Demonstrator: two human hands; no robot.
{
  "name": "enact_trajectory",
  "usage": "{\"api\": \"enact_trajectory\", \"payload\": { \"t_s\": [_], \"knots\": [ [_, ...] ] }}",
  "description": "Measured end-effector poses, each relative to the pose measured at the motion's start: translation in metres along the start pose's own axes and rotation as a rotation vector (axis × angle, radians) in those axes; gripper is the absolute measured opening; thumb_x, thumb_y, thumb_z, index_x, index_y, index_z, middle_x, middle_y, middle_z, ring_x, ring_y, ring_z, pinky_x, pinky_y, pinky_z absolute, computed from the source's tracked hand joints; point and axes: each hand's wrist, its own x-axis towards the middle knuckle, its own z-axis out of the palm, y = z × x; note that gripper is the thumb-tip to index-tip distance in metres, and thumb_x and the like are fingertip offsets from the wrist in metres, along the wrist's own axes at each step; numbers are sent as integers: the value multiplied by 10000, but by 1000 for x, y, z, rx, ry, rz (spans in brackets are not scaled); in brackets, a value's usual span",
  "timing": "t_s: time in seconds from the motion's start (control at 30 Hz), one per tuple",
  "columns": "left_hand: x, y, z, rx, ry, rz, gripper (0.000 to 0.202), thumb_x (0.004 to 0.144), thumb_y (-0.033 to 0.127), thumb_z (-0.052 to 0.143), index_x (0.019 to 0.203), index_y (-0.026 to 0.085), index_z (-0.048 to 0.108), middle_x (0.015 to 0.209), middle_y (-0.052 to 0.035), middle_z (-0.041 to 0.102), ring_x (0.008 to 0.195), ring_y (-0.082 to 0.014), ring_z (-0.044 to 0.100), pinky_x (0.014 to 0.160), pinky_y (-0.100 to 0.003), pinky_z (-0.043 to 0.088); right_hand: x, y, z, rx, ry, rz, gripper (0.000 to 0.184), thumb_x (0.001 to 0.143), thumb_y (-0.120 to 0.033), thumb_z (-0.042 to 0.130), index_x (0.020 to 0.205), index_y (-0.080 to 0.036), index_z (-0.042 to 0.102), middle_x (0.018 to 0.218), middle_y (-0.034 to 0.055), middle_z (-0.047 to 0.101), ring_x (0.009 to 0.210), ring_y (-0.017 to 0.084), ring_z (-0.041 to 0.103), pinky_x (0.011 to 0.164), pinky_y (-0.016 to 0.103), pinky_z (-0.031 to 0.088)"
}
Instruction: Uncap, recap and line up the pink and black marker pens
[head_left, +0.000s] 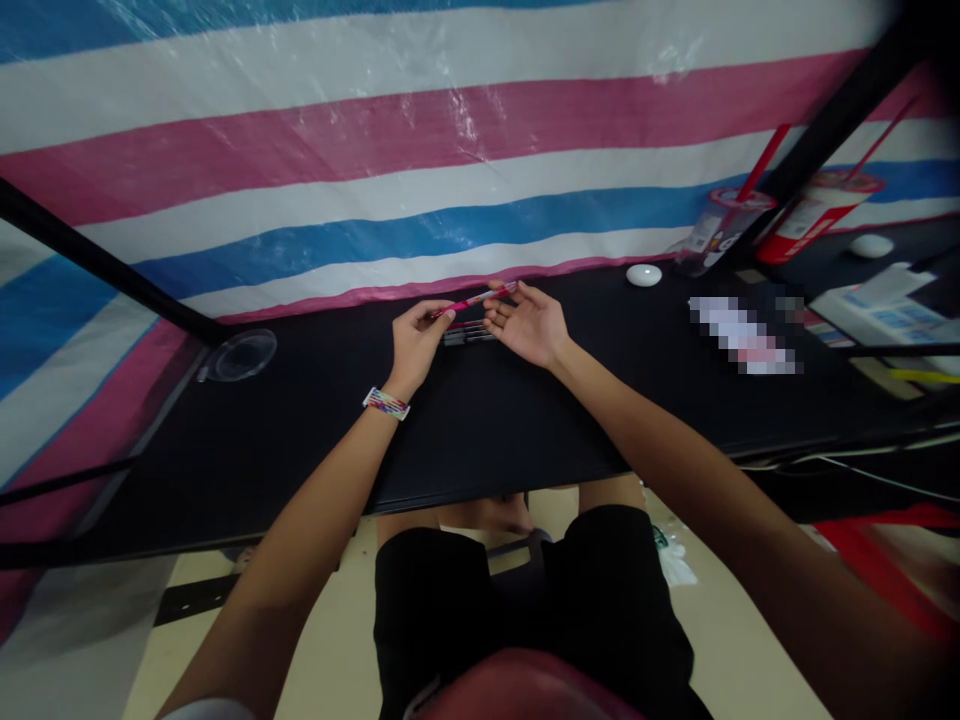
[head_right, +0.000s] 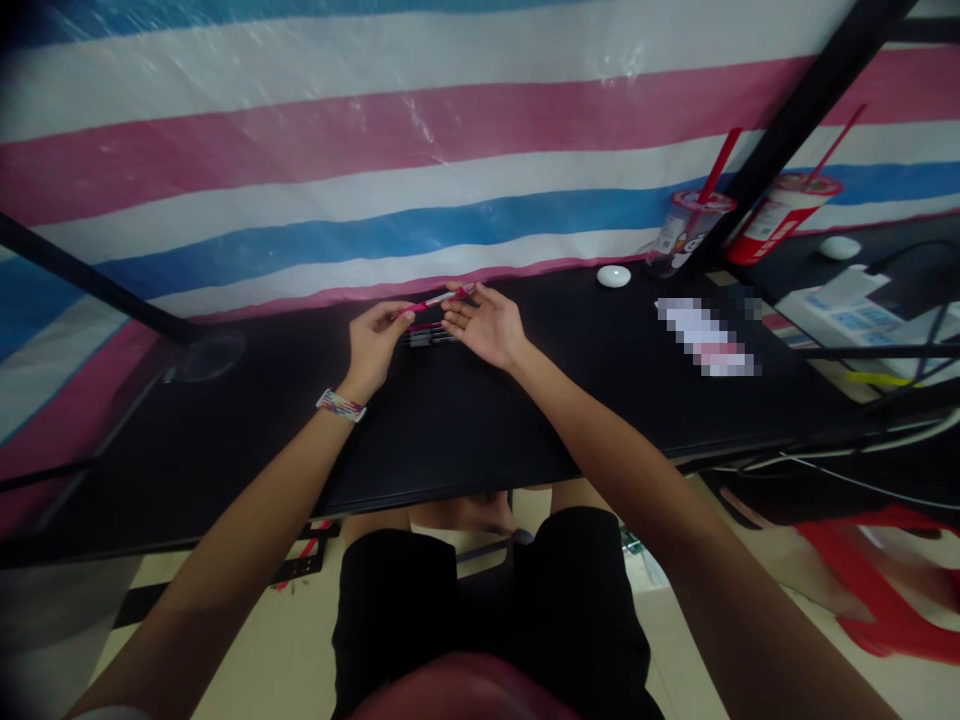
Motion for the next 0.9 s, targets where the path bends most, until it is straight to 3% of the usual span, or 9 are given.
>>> {"api": "enact_trajectory", "payload": {
  "t_s": [0.17,0.37,0.53,0.73,0.9],
  "knots": [
    [0,-1,0,9,-2,5,143,910,332,833,1020,240,837,998,-47,843,935,-213,768,939,-396,617,-2,-2,2,9,-17,6,422,932,-599,640,1141,-250,752,1044,109,807,964,287,706,895,473,619],
    [1,-3,-3,-1,0,5,129,905,327,836,1007,249,843,1027,-52,848,970,-222,775,957,-399,613,1,4,0,23,-7,-30,277,929,-433,626,1083,-239,750,961,97,797,910,266,697,864,442,620],
    [3,-4,-5,-1,5,-13,151,888,351,846,1008,259,850,1039,-49,857,991,-232,777,974,-413,618,0,5,2,9,19,-31,275,928,-419,602,1077,-232,739,960,103,793,888,256,697,847,424,625],
    [4,-3,-7,-5,0,-13,142,891,340,838,1008,262,848,1042,-49,856,989,-229,777,989,-420,617,-3,0,6,-58,10,-7,360,909,-528,634,1109,-246,734,1041,108,808,914,267,704,884,445,628],
    [3,-3,-6,38,-8,-16,140,911,340,820,1026,262,841,1059,-59,855,1012,-239,780,1002,-438,621,-5,-2,9,-129,56,-31,320,911,-499,610,1073,-262,751,1004,107,802,1002,296,717,920,483,625]
  ]
}}
